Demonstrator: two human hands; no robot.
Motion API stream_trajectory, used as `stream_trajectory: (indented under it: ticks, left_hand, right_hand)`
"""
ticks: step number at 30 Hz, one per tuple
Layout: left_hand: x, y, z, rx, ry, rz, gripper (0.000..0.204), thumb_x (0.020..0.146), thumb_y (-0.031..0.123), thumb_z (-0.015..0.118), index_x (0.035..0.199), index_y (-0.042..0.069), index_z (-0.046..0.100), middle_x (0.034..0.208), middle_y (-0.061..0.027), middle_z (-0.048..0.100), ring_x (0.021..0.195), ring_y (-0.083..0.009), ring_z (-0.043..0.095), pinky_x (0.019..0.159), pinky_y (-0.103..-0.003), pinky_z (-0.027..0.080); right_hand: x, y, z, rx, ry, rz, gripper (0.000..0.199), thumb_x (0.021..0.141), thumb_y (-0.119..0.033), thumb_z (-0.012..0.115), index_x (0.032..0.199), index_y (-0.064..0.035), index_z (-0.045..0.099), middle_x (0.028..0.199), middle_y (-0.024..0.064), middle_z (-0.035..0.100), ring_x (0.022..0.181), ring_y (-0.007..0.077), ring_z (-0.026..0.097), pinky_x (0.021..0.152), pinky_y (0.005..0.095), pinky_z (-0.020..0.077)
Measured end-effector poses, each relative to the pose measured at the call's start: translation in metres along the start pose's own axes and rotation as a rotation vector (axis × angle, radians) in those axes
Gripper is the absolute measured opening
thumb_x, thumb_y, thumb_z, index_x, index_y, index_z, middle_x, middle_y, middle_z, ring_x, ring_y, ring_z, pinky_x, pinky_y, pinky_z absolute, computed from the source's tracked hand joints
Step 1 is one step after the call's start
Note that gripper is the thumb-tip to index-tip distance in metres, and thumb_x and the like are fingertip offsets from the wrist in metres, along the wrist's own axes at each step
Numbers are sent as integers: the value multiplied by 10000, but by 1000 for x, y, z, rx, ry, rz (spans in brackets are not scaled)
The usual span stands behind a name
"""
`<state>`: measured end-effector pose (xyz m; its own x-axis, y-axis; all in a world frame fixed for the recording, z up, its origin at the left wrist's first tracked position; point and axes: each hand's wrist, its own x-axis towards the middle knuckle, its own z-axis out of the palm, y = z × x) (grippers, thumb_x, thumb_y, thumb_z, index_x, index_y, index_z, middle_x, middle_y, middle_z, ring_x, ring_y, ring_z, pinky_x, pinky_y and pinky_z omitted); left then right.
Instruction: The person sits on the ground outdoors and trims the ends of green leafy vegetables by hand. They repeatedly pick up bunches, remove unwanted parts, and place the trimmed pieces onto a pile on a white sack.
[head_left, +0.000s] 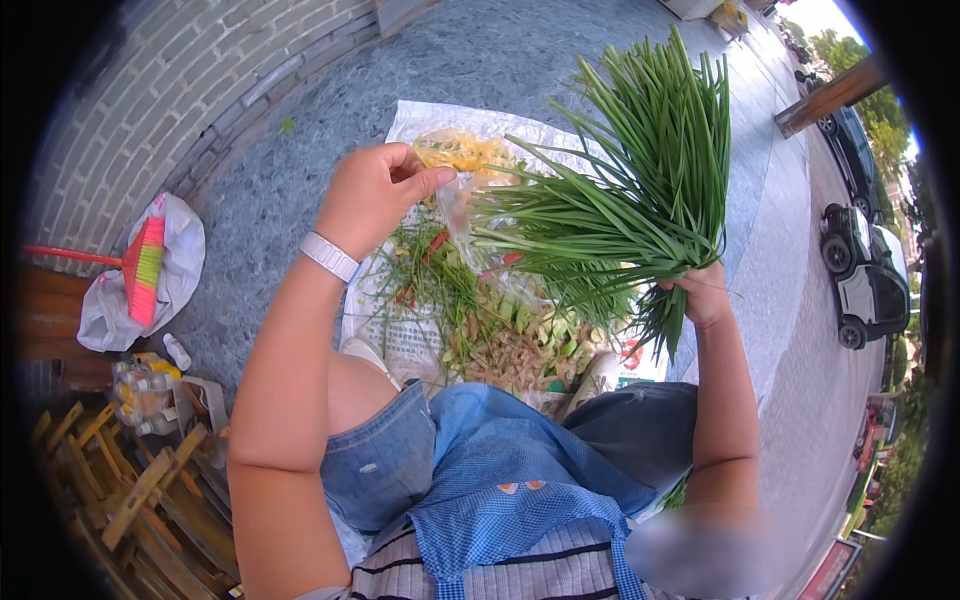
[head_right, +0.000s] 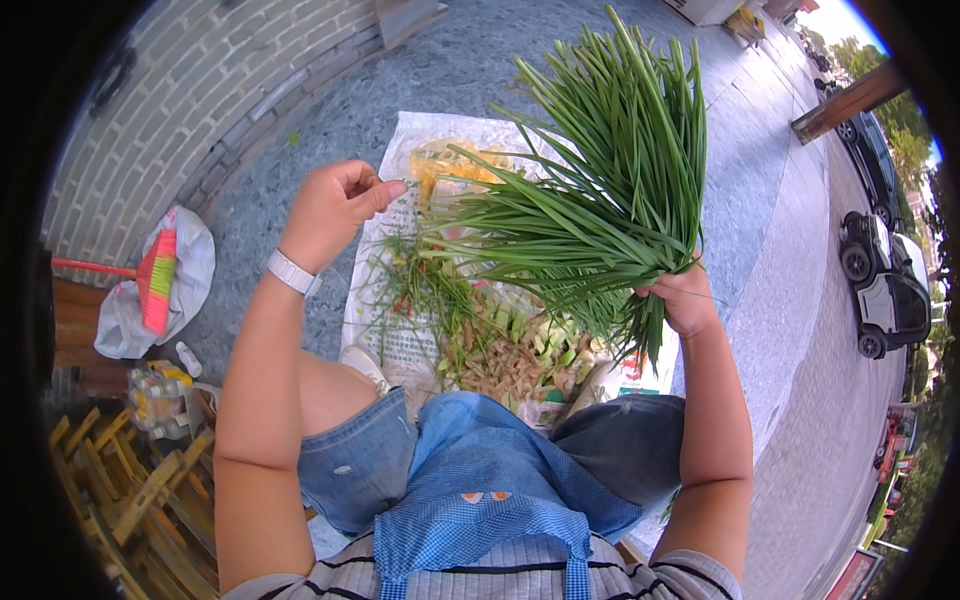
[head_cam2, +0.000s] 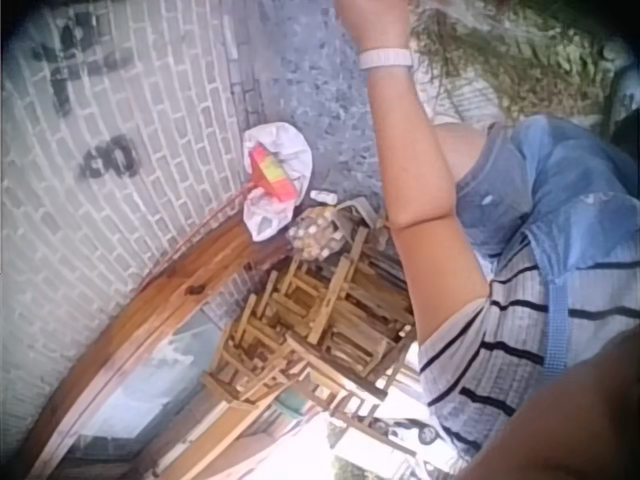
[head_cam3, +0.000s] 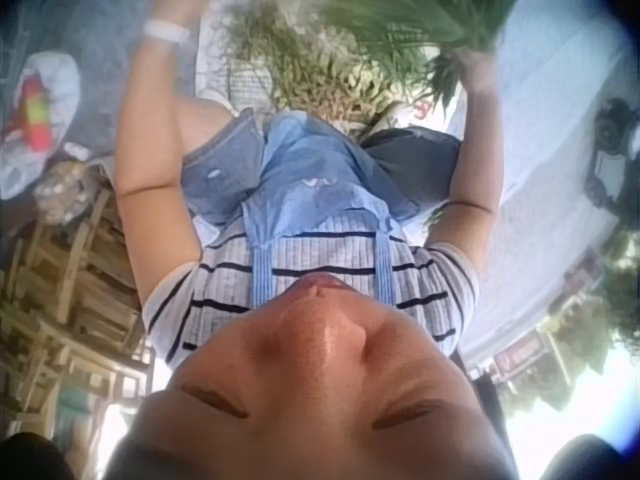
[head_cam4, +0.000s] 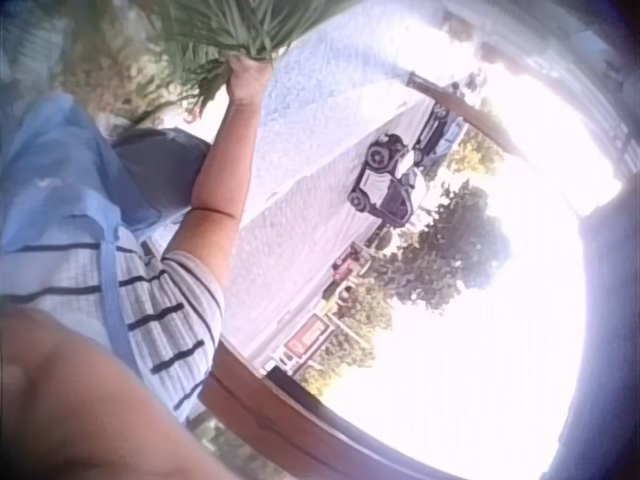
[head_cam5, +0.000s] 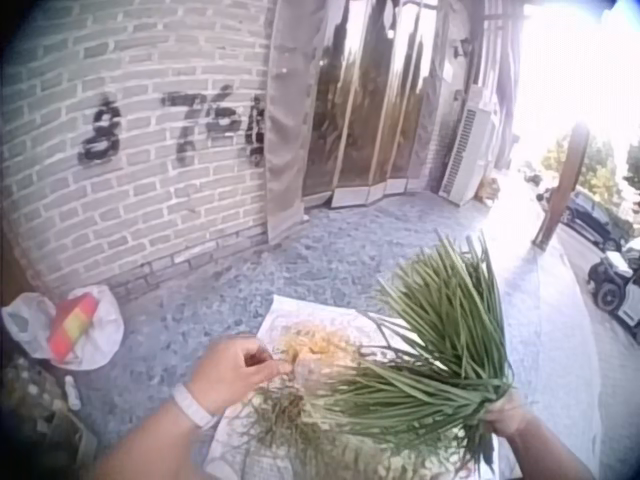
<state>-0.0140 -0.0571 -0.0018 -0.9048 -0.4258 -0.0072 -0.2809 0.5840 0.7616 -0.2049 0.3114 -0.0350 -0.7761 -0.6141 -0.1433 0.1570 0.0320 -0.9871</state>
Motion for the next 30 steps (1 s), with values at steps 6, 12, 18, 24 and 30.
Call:
stream_trajectory:
  ticks: [6, 12, 18, 24, 30]
  left_hand:
    - [-6, 13, 13, -416, -258, -68, 230, 915, 231, 664, 983, 13, 686, 835, -37, 678, 736, -87, 621, 628, -265, 495]
    - [-3, 20, 22, -205, -215, 122, 188, 913, 180, 664, 923, -7, 675, 737, -15, 647, 666, -64, 567, 609, -250, 473]
    - [-1, 19, 24, -381, -184, 84, 195, 960, 152, 575, 975, -18, 669, 724, -7, 635, 646, -62, 558, 618, -245, 477]
    - [-5, 14, 23, -504, -199, 106, 218, 966, 107, 522, 1099, -24, 634, 772, -29, 660, 644, -95, 605, 625, -235, 497]
    - [2, 21, 19, -153, -234, 247, 213, 915, 185, 621, 958, -16, 676, 733, -65, 645, 546, -133, 564, 610, -270, 485]
  right_hand:
    - [2, -3, 8, 60, -36, 22, 230, 743, 114, 630, 949, 13, 608, 796, 85, 619, 618, 161, 547, 551, 286, 437]
    - [3, -5, 15, 113, -56, 32, 279, 740, 89, 628, 1002, 10, 571, 808, 84, 592, 609, 152, 509, 541, 271, 406]
    - [5, -7, 26, 213, -125, 27, 339, 721, -8, 636, 1045, -8, 537, 775, 63, 540, 555, 117, 426, 509, 248, 330]
    - [7, -5, 26, 313, -140, 115, 245, 767, 41, 604, 1006, 10, 553, 766, 74, 549, 559, 126, 449, 500, 254, 338]
    - [4, -4, 33, 360, -109, 166, 214, 775, 31, 600, 984, 9, 562, 737, 61, 534, 552, 120, 444, 497, 243, 328]
